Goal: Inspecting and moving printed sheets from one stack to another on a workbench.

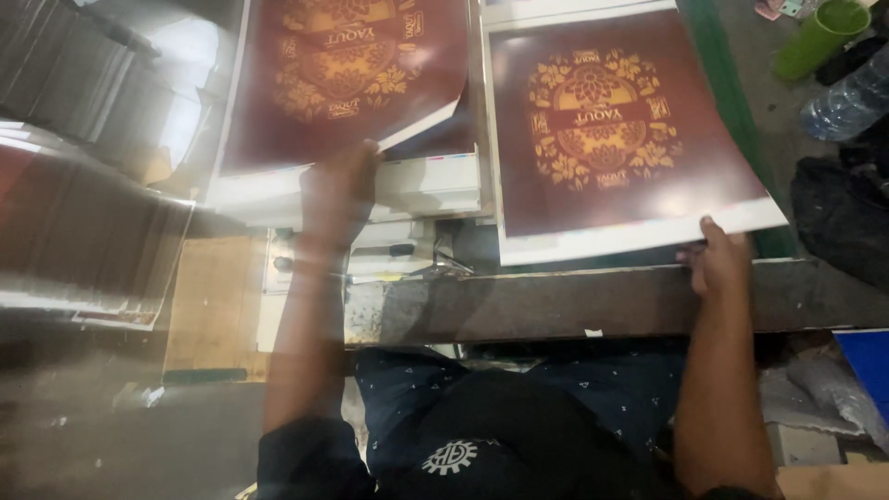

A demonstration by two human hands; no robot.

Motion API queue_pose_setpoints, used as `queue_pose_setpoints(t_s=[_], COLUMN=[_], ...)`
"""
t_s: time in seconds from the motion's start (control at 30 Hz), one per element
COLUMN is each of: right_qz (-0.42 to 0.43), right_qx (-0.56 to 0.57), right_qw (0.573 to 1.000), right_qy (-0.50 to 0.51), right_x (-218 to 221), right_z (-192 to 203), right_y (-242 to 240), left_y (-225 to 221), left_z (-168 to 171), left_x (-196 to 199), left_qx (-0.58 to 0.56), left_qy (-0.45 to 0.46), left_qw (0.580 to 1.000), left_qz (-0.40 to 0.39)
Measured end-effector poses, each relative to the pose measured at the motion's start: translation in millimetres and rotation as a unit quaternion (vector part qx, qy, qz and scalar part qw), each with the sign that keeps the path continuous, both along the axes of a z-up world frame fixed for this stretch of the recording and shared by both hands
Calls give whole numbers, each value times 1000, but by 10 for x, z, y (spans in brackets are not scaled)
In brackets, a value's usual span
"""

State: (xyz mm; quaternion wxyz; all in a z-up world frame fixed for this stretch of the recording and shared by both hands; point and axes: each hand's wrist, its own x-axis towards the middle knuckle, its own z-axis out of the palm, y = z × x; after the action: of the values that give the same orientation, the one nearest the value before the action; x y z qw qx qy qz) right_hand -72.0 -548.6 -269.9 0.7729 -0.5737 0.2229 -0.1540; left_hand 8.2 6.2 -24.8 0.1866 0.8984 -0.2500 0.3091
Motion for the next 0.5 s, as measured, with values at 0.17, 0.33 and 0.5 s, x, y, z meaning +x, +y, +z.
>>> queue_pose_setpoints(t_s=[0.17,0.33,0.5], right_qz=[35,3,130], right_qx=[13,8,8], right_qw=[999,998,988], right_qy=[31,65,89], right_x=[95,-179,-396], right_z=[149,234,713], right_y=[124,612,1397], left_y=[-30,-301,-885], left_z=[53,82,-100], left_x=[-40,-240,-522], left_qx=[4,2,23], left_qy=[-65,-67,-60], left_qw=[998,997,975], left_qz=[18,-46,-215])
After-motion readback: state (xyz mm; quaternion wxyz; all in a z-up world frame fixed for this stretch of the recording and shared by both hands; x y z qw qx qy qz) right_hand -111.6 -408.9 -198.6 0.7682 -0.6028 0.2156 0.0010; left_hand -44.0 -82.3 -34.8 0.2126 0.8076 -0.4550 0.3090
